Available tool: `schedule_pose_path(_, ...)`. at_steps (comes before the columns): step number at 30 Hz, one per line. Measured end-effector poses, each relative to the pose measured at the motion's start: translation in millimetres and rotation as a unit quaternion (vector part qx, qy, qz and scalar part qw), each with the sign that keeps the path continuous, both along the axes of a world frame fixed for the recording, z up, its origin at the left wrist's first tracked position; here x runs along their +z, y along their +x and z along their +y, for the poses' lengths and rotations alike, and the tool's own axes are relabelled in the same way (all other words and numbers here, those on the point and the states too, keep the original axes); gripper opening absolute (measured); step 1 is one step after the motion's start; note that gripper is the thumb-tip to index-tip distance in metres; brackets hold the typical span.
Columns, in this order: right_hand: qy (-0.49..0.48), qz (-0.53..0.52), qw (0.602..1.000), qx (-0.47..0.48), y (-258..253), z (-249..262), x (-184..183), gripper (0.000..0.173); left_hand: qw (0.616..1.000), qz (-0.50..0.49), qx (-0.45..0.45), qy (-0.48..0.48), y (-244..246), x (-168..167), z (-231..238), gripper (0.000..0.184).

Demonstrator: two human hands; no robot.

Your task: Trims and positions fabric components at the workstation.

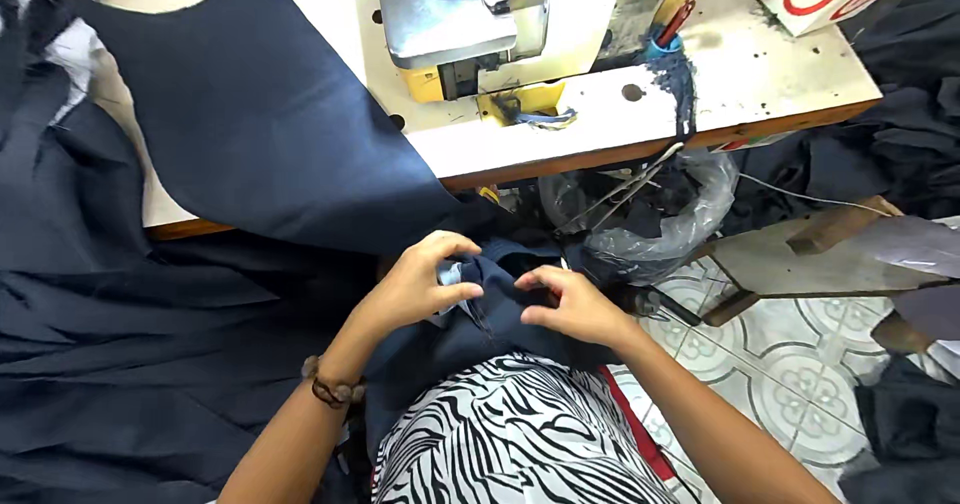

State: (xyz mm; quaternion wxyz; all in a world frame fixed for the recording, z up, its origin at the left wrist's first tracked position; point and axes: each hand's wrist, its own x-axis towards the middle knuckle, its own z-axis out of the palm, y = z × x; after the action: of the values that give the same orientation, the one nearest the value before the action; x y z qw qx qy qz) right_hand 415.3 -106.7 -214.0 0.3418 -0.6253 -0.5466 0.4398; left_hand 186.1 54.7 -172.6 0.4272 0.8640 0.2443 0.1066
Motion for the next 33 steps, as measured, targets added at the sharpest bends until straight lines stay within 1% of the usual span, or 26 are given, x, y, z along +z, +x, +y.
schedule_pose_path(1, -0.025, -0.005, 0.999, 0.021, -3, 0, -7, 0.054, 0.999, 0.035, -0.013, 0.002, -1, -10, 6, 0.053)
schedule_pose_path(2, -0.055, -0.003, 0.998, 0.032, -5, 1, -12, 0.054, 0.998, 0.065, -0.011, 0.005, -1, -23, 11, 0.058)
schedule_pose_path(4, -0.104, 0.018, 0.994, 0.024, -6, 6, -21, 0.047, 0.994, 0.103, 0.022, -0.007, -2, -44, 19, 0.061)
schedule_pose_path(6, -0.13, 0.031, 0.991, 0.013, -6, 6, -24, 0.037, 0.993, 0.11, 0.038, -0.029, -4, -57, 26, 0.07)
schedule_pose_path(8, -0.12, 0.031, 0.992, 0.014, -5, 2, -23, 0.023, 0.99, 0.114, 0.036, -0.078, -2, -58, 27, 0.082)
schedule_pose_path(10, -0.088, 0.04, 0.995, 0.036, -5, -2, -14, 0.021, 0.983, 0.109, 0.035, -0.145, 6, -53, 22, 0.095)
schedule_pose_path(11, -0.069, 0.052, 0.995, 0.044, -4, -3, -7, 0.021, 0.981, 0.1, 0.034, -0.166, 10, -47, 20, 0.098)
schedule_pose_path(13, -0.041, 0.096, 0.994, 0.044, -4, -5, 10, 0.017, 0.976, 0.073, 0.02, -0.202, 16, -34, 17, 0.093)
schedule_pose_path(14, -0.031, 0.117, 0.992, 0.041, -3, -6, 19, 0.014, 0.976, 0.06, -0.002, -0.208, 17, -28, 15, 0.083)
schedule_pose_path(15, -0.02, 0.132, 0.99, 0.038, -1, -6, 27, 0.012, 0.981, 0.041, -0.024, -0.189, 20, -25, 13, 0.065)
schedule_pose_path(16, -0.007, 0.139, 0.99, 0.029, 1, -6, 32, 0.012, 0.988, 0.012, -0.035, -0.151, 22, -24, 10, 0.038)
schedule_pose_path(17, 0.003, 0.136, 0.991, 0.012, 3, -5, 35, 0.011, 0.995, -0.024, -0.034, -0.095, 24, -24, 6, 0.018)
schedule_pose_path(18, 0.012, 0.128, 0.992, -0.013, 6, -4, 35, 0.011, 0.997, -0.062, -0.027, -0.032, 23, -23, 4, 0.011)
schedule_pose_path(19, 0.015, 0.113, 0.992, -0.053, 8, -2, 32, 0.012, 0.994, -0.107, -0.006, 0.022, 20, -22, 4, 0.01)
schedule_pose_path(20, 0.008, 0.095, 0.99, -0.102, 10, 1, 25, 0.013, 0.986, -0.154, 0.031, 0.05, 16, -18, 5, 0.01)
schedule_pose_path(21, -0.009, 0.083, 0.986, -0.144, 14, 5, 13, 0.016, 0.976, -0.198, 0.074, 0.054, 12, -13, 5, 0.009)
schedule_pose_path(23, -0.088, 0.091, 0.975, -0.182, 15, 9, -13, 0.022, 0.956, -0.259, 0.138, -0.004, 13, -9, -1, 0.011)
schedule_pose_path(24, -0.131, 0.099, 0.971, -0.171, 13, 10, -21, 0.022, 0.952, -0.25, 0.167, -0.049, 17, -10, -9, 0.013)
schedule_pose_path(26, -0.181, 0.093, 0.971, -0.126, 12, 9, -32, 0.022, 0.953, -0.159, 0.217, -0.136, 20, -9, -18, 0.019)
schedule_pose_path(27, -0.173, 0.067, 0.976, -0.11, 13, 8, -33, 0.021, 0.952, -0.116, 0.227, -0.17, 20, -7, -18, 0.022)
schedule_pose_path(28, -0.141, 0.022, 0.984, -0.102, 17, 7, -30, 0.019, 0.951, -0.088, 0.228, -0.188, 20, -6, -18, 0.023)
schedule_pose_path(30, -0.029, -0.06, 0.991, -0.119, 23, 5, -18, 0.018, 0.955, -0.06, 0.218, -0.194, 19, -3, -20, 0.021)
schedule_pose_path(32, 0.084, -0.102, 0.981, -0.144, 19, 12, 6, 0.017, 0.96, -0.07, 0.206, -0.175, 24, 1, -21, 0.019)
schedule_pose_path(33, 0.129, -0.104, 0.976, -0.142, 12, 17, 21, 0.017, 0.963, -0.082, 0.201, -0.16, 28, 2, -22, 0.018)
